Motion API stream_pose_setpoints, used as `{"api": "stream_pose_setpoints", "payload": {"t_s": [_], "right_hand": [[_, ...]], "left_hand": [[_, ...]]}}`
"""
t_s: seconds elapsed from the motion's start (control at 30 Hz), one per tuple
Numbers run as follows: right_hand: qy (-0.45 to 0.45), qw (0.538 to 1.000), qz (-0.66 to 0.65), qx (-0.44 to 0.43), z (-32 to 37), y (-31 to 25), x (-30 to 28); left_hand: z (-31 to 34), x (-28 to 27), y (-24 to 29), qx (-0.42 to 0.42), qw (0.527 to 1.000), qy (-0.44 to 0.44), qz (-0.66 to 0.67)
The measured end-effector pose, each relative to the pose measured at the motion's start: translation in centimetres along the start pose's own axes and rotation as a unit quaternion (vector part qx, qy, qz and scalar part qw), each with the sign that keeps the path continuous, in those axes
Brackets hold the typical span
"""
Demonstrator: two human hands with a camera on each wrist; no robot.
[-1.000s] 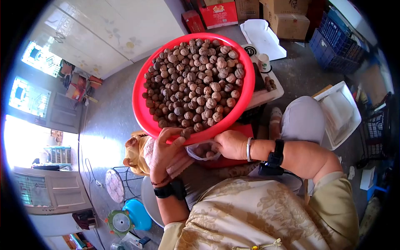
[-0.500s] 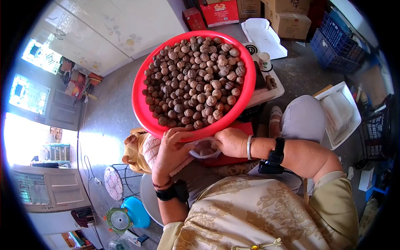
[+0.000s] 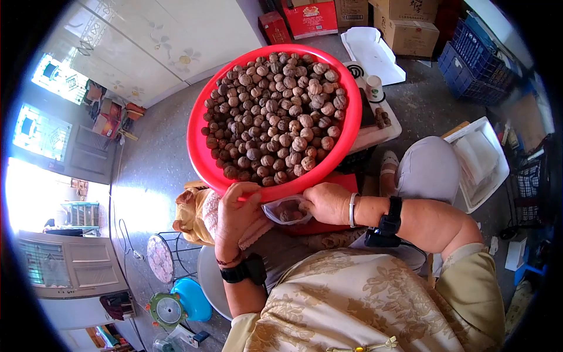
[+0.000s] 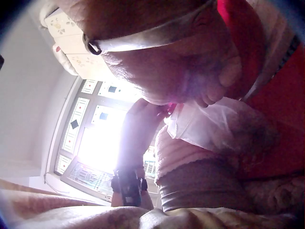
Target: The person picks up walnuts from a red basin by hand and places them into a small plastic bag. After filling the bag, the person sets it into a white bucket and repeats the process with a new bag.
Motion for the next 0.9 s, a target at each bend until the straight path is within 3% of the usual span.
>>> {"api": "stream_pose_setpoints", "payload": {"t_s": [0.03, 0.1, 0.23, 0.3, 0.43, 0.63, 0.7, 0.77, 0.9], "right_hand": [[0.009, 1.0, 0.006, -0.009, 0.0, -0.1, 0.0], [0.017, 1.0, 0.012, -0.018, 0.1, -0.4, -0.1], [0.041, 0.999, -0.005, -0.021, 0.2, -0.4, -0.2], [0.03, 0.999, 0.0, -0.014, 0.3, -0.2, 0.0], [0.025, 1.0, 0.013, -0.013, 0.4, -0.5, -0.2], [0.033, 0.999, 0.014, -0.017, 0.3, -0.2, 0.1], [0.036, 0.999, 0.014, -0.017, 0.3, -0.4, -0.2], [-0.004, 1.0, 0.013, 0.018, 0.2, -0.4, -0.2], [0.01, 1.0, 0.015, 0.002, 0.1, 0.0, 0.1]], "left_hand": [[0.0, -0.1, 0.4, 0.0, 1.0, 0.0, 0.0], [0.3, -1.4, 3.1, 0.077, 0.968, 0.075, -0.226], [-0.5, -3.9, 1.7, 0.109, 0.944, 0.146, -0.275], [-0.9, -5.1, 1.3, 0.131, 0.908, 0.201, -0.344], [-2.8, -6.8, -0.5, 0.126, 0.886, 0.222, -0.386], [-5.6, -7.1, -0.6, 0.032, 0.845, 0.194, -0.498], [-6.7, -7.0, -1.4, -0.017, 0.836, 0.136, -0.531], [-7.5, -7.0, -1.5, -0.043, 0.828, 0.129, -0.544], [-7.8, -6.9, -1.6, -0.093, 0.81, 0.143, -0.561]]}}
Point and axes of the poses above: each hand's wrist, its own z-axis away from the middle knuckle, its own x-axis out of the palm, y = z × x, the point moved 8 cm from there along -z, towards the middle knuckle, and after that the axes turned 4 degrees about -y, right-handed, at the moved point
